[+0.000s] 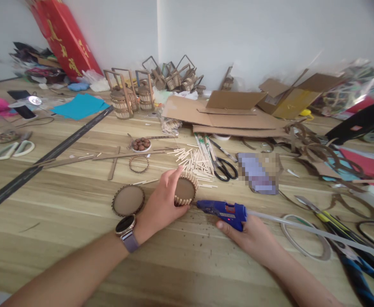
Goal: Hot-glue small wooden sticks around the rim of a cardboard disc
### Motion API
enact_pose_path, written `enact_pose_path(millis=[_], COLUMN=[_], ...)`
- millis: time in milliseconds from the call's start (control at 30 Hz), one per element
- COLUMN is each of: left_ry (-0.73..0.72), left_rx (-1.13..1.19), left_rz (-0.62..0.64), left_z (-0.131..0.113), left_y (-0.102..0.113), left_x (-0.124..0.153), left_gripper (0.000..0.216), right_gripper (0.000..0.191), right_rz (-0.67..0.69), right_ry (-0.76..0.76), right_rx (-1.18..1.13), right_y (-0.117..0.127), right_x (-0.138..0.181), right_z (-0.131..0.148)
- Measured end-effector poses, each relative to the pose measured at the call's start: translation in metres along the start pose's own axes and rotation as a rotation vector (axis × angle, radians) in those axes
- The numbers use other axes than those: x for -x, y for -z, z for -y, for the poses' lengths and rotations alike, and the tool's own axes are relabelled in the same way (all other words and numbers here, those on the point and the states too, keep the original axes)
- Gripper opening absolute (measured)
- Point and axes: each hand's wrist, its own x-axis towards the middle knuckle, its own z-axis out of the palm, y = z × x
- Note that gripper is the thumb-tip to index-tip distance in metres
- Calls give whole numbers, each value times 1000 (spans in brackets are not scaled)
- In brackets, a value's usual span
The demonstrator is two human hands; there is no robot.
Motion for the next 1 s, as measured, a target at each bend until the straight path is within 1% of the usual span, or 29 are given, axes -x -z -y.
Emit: enact_pose_path(millis=[133, 467, 800, 1000], left_ry=[8, 11, 20, 24], left_rx=[-6, 17, -14, -7], left_rz=[6, 0, 13, 13], left_z=[0, 1, 1, -1], left_y=[0, -1, -1, 0], left_x=[0, 0, 0, 0], left_gripper=[103, 103, 104, 102], right_gripper=[43, 40, 40, 45], right_rz=[10, 5, -6, 11], right_ry=[-2, 0, 0, -16], right_rx=[-3, -16, 6, 5], right_y=[-1, -1, -2, -2], right_x=[-1, 0, 1, 1], right_z=[0, 0, 0, 0])
